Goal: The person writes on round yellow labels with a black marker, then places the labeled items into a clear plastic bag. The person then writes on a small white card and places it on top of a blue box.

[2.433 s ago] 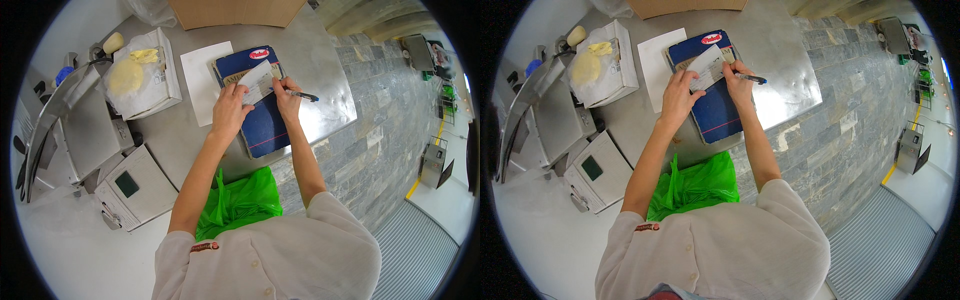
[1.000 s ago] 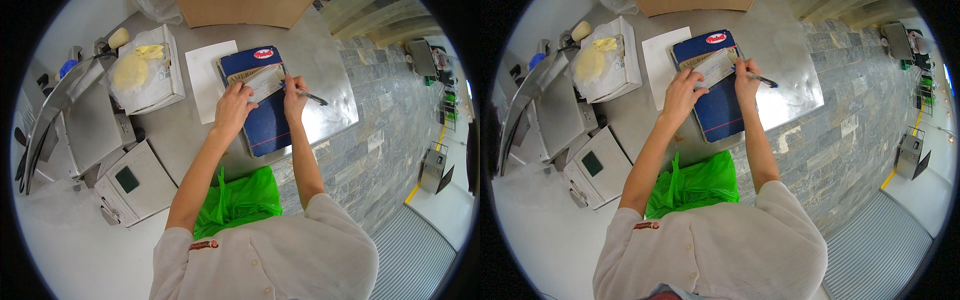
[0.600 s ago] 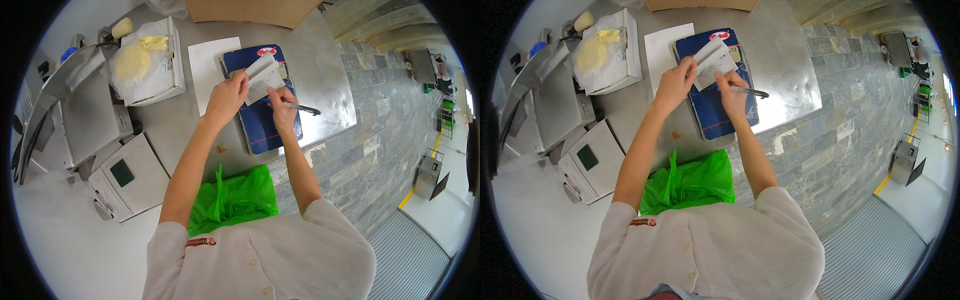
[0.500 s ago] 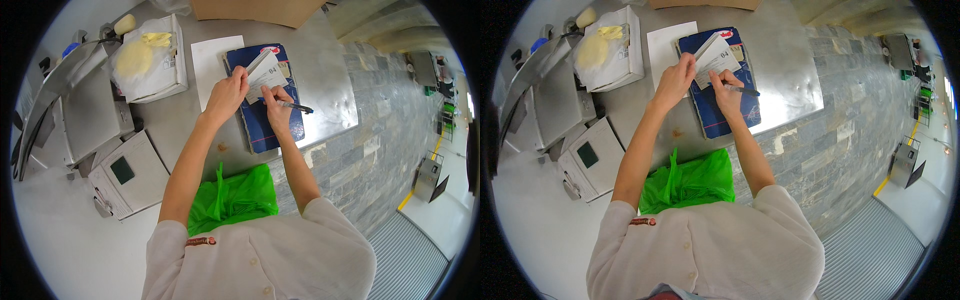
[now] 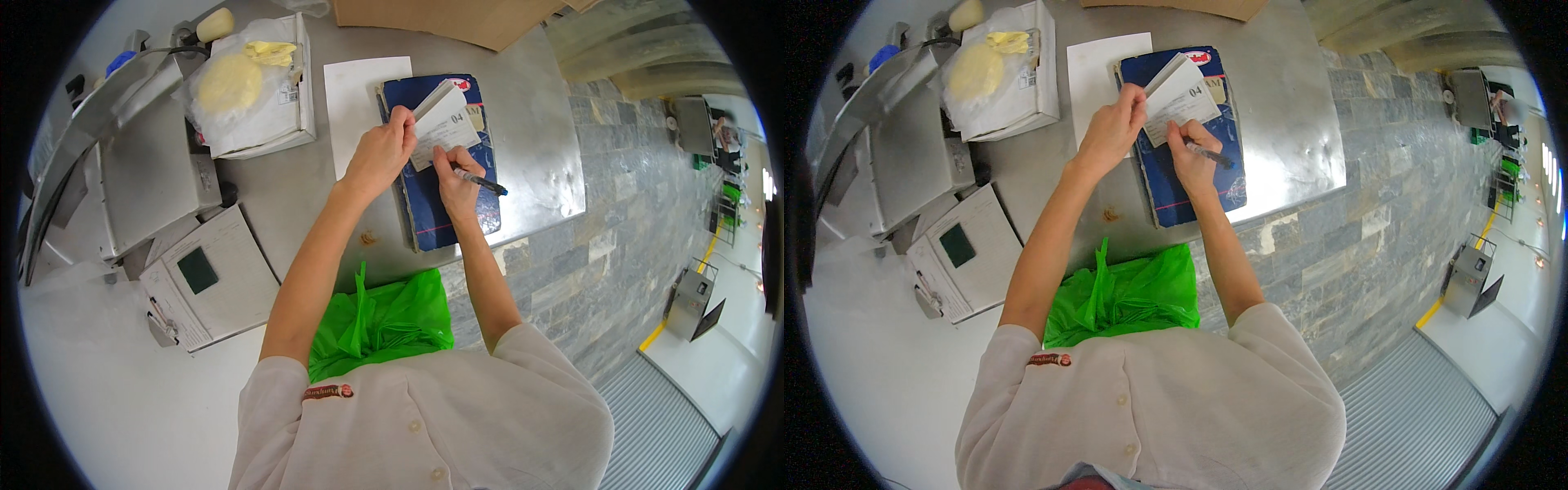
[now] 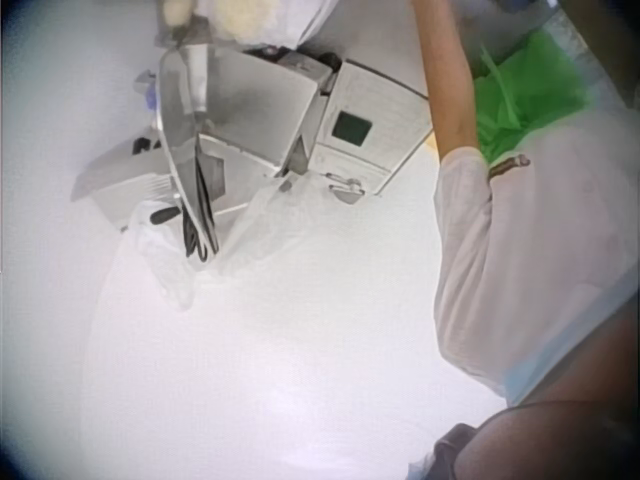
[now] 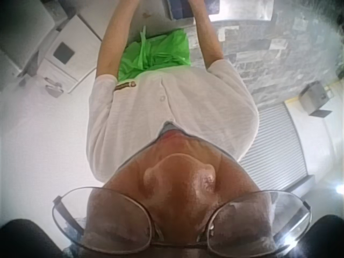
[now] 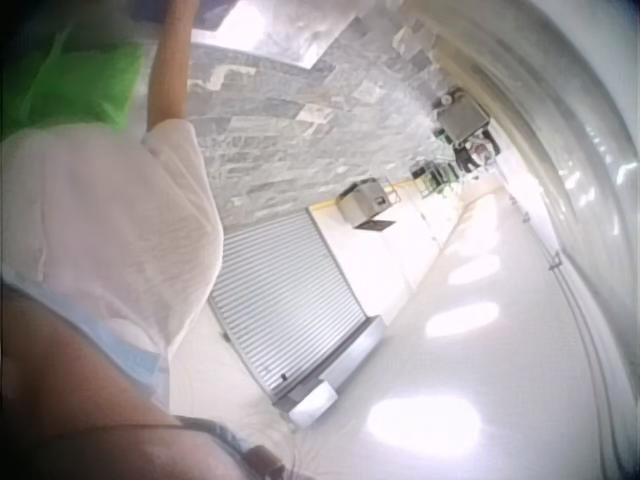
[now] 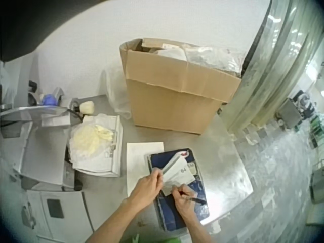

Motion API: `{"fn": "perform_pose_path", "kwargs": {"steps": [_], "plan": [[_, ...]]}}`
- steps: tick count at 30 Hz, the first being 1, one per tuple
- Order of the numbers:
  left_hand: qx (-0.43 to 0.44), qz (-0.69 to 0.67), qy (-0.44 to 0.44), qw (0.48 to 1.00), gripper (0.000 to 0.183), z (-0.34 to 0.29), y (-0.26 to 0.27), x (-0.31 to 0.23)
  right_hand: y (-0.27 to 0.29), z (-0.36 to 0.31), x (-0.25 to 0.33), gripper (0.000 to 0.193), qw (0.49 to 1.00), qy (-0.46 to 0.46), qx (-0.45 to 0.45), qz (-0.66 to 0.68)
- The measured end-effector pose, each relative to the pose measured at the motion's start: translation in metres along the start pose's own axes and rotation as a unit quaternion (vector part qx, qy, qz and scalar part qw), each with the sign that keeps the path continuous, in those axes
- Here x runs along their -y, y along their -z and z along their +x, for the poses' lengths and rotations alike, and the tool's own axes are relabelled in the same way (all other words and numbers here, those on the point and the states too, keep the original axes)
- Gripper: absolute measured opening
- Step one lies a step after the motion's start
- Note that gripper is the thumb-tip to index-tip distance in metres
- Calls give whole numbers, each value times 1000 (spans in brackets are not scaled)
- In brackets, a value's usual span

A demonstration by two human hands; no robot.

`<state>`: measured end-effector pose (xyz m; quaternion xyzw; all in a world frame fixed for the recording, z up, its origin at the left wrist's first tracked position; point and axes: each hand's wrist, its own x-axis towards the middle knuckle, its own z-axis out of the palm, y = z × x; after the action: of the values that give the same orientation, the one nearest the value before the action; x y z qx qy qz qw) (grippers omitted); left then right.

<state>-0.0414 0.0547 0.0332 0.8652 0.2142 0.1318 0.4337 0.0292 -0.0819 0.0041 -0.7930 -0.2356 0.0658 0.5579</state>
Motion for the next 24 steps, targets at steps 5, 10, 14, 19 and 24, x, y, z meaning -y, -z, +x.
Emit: {"fn": "perform_pose_path", "kwargs": {"steps": [5, 10, 14, 19, 24], "plan": [[-3, 0, -12, 1000, 14, 1, 0, 0, 0, -1, 0, 24, 1000, -8, -8, 1], [-3, 10, -19, 1000, 15, 2, 0, -2, -2, -1, -4, 24, 999, 12, -35, -10], [-7, 9, -25, 1000, 15, 0, 0, 0, -4, 0, 6, 24, 1000, -14, -19, 6], [-3, 17, -18, 1000, 15, 1, 0, -3, -4, 0, 2, 26, 997, -19, -65, 30], [2, 29, -8, 1000, 15, 0, 0, -4, -3, 0, -3, 28, 998, -9, -64, -13]]}}
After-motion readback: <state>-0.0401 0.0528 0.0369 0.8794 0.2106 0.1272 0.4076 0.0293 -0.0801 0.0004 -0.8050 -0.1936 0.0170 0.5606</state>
